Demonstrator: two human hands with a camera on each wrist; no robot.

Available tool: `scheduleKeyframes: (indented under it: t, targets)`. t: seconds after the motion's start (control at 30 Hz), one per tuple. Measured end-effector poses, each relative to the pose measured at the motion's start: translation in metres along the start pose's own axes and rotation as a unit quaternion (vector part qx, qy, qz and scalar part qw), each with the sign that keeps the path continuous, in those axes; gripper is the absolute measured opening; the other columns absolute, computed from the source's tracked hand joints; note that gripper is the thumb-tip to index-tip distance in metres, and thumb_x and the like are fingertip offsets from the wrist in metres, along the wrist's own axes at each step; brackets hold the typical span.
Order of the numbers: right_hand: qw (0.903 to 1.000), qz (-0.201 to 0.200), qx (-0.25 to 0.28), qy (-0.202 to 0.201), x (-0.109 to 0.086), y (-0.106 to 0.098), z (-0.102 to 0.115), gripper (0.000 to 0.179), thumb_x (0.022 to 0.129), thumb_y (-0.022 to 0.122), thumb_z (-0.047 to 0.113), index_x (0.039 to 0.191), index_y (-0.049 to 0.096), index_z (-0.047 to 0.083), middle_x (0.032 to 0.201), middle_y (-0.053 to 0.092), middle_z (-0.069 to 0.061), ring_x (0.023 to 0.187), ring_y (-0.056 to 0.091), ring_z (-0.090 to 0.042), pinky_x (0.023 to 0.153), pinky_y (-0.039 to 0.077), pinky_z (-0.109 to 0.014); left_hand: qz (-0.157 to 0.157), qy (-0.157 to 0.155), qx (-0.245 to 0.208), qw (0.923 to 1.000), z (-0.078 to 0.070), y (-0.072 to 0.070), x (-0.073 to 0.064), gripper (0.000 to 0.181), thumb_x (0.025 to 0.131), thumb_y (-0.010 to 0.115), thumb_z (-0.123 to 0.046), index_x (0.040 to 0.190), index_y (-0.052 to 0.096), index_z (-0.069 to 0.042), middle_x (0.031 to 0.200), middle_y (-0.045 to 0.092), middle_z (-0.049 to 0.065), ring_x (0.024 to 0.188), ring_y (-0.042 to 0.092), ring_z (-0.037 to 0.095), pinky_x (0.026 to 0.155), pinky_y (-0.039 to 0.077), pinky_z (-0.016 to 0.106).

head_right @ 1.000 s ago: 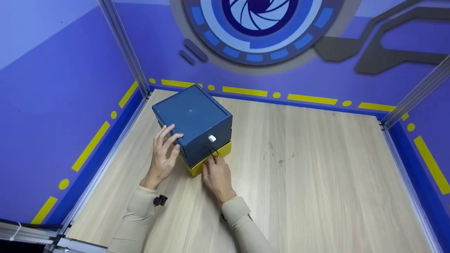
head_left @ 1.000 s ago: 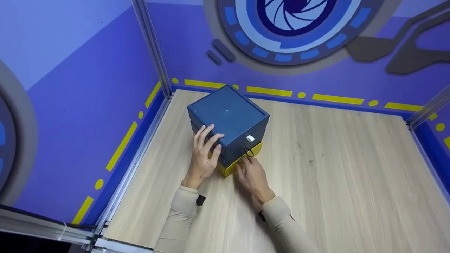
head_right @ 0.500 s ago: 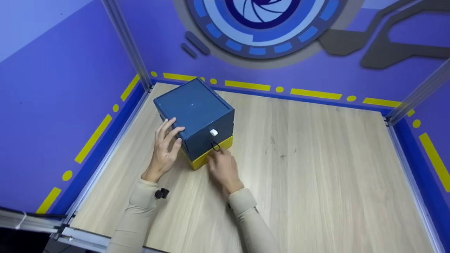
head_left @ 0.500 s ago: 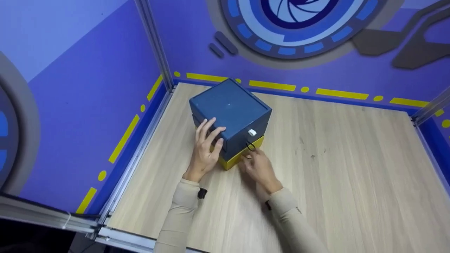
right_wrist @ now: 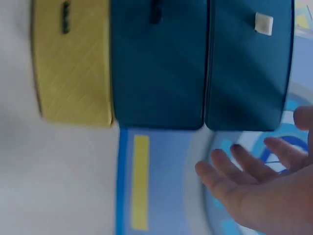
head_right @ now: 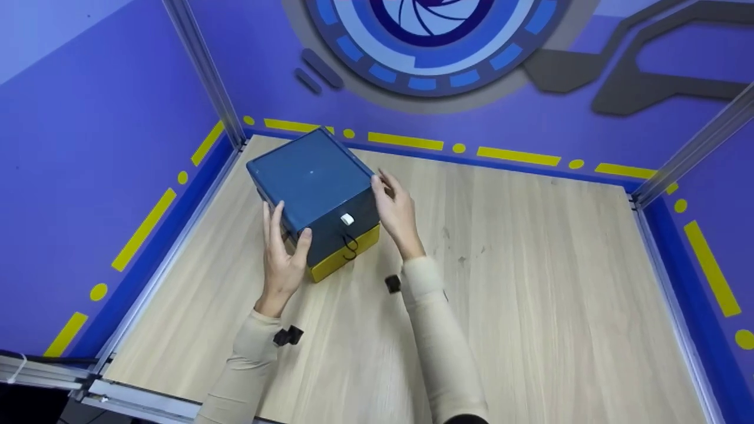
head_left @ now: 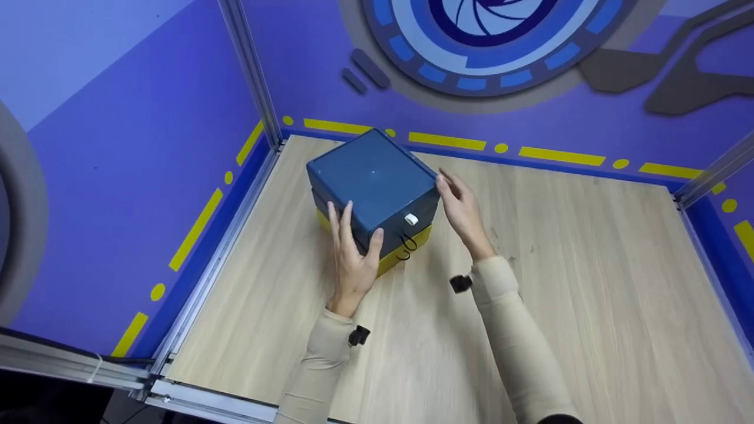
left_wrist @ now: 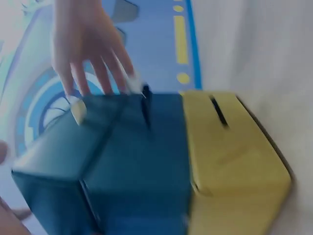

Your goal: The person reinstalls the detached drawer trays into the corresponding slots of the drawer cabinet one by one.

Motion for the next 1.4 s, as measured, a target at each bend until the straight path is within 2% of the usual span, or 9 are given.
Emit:
scheduleKeyframes:
  t: [0.1, 0.2, 0.37, 0.5, 0.6, 0.8, 0.9, 1.07, 1.4]
  targets:
    - [0.9972, 0.014, 0.059, 0.044, 0.008, 0.0, 0.001, 0.06, 0.109, 0.057, 0.046, 0.157, 0.054, 0.011, 0.161, 0.053, -0.016, 0.148, 0.054, -0.031, 0.123, 0.044, -0.045, -0.003, -0.023, 0.003, 0.9997, -0.005, 0.007, -0.001, 0.072, 0.108, 0.062, -0.036, 0.168, 0.03, -0.013, 0.179, 0.008, 0.019, 0.166, 0.016, 0.039, 0.131, 0.022, 0.063]
    - [0.9928, -0.005, 0.097, 0.07, 0.004, -0.004, -0.002, 0.057, 0.108, 0.058, 0.04, 0.155, 0.056, 0.009, 0.16, 0.054, -0.018, 0.144, 0.057, -0.031, 0.119, 0.049, -0.045, 0.011, -0.028, -0.014, 0.9995, -0.006, 0.009, 0.001, 0.073, 0.109, 0.06, -0.034, 0.17, 0.024, -0.013, 0.18, 0.011, 0.018, 0.166, 0.017, 0.036, 0.132, 0.021, 0.059]
    - [0.9918, -0.046, 0.095, 0.071, -0.021, -0.017, -0.009, 0.061, 0.108, 0.055, 0.039, 0.159, 0.049, 0.007, 0.165, 0.048, -0.019, 0.152, 0.048, -0.031, 0.123, 0.044, -0.046, 0.077, -0.018, -0.076, 0.994, -0.002, 0.01, 0.011, 0.074, 0.111, 0.054, -0.033, 0.172, 0.016, -0.016, 0.181, 0.011, 0.013, 0.167, 0.015, 0.031, 0.133, 0.02, 0.057]
    - [0.994, -0.062, 0.074, 0.051, -0.05, -0.027, -0.015, 0.064, 0.11, 0.05, 0.042, 0.163, 0.042, 0.008, 0.169, 0.042, -0.017, 0.159, 0.038, -0.03, 0.13, 0.033, -0.046, 0.128, 0.001, -0.115, 0.9851, 0.003, 0.012, 0.019, 0.07, 0.112, 0.049, -0.028, 0.172, 0.018, -0.014, 0.18, 0.016, 0.01, 0.167, 0.018, 0.028, 0.134, 0.019, 0.052]
    - [0.9942, -0.076, 0.065, 0.04, -0.073, -0.034, -0.022, 0.064, 0.112, 0.046, 0.042, 0.167, 0.036, 0.01, 0.172, 0.037, -0.016, 0.162, 0.031, -0.031, 0.134, 0.023, -0.046, 0.172, 0.014, -0.155, 0.9728, 0.008, 0.016, 0.021, 0.066, 0.113, 0.045, -0.021, 0.172, 0.017, -0.011, 0.18, 0.015, 0.011, 0.167, 0.017, 0.028, 0.135, 0.018, 0.049]
    - [0.9897, -0.119, 0.07, 0.036, -0.115, -0.031, -0.027, 0.064, 0.114, 0.044, 0.038, 0.17, 0.027, 0.011, 0.175, 0.03, -0.016, 0.164, 0.025, -0.031, 0.135, 0.02, -0.048, 0.242, -0.002, -0.255, 0.9361, 0.013, 0.019, 0.02, 0.063, 0.113, 0.041, -0.013, 0.171, 0.016, -0.006, 0.18, 0.011, 0.013, 0.168, 0.01, 0.029, 0.136, 0.013, 0.05]
    - [0.9842, -0.145, 0.099, 0.021, -0.129, -0.025, -0.028, 0.06, 0.114, 0.045, 0.03, 0.169, 0.028, 0.012, 0.174, 0.032, -0.017, 0.164, 0.026, -0.032, 0.134, 0.021, -0.049, 0.259, -0.009, -0.266, 0.9286, 0.013, 0.018, 0.019, 0.063, 0.113, 0.041, -0.014, 0.171, 0.016, -0.005, 0.18, 0.012, 0.012, 0.168, 0.009, 0.028, 0.136, 0.011, 0.049]
    - [0.9803, -0.169, 0.1, 0.021, -0.136, -0.021, -0.029, 0.06, 0.113, 0.047, 0.027, 0.169, 0.031, 0.012, 0.172, 0.035, -0.019, 0.162, 0.029, -0.034, 0.134, 0.022, -0.05, 0.268, -0.007, -0.26, 0.9276, 0.013, 0.017, 0.019, 0.063, 0.113, 0.041, -0.014, 0.171, 0.016, -0.004, 0.18, 0.013, 0.014, 0.168, 0.01, 0.028, 0.136, 0.011, 0.048]
    - [0.9898, -0.135, 0.045, -0.004, -0.126, -0.032, -0.028, 0.057, 0.115, 0.043, 0.027, 0.168, 0.031, 0.009, 0.173, 0.034, -0.018, 0.162, 0.03, -0.032, 0.134, 0.022, -0.048, 0.268, -0.007, -0.236, 0.934, 0.01, 0.016, 0.018, 0.063, 0.114, 0.04, -0.015, 0.172, 0.014, -0.008, 0.18, 0.011, 0.016, 0.167, 0.011, 0.029, 0.135, 0.014, 0.051]
Point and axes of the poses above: each hand's wrist, its own x-axis towards the middle knuckle, its own y-axis out of the palm, z = x × y, the point moved 1 cm from there along x, towards the middle knuckle
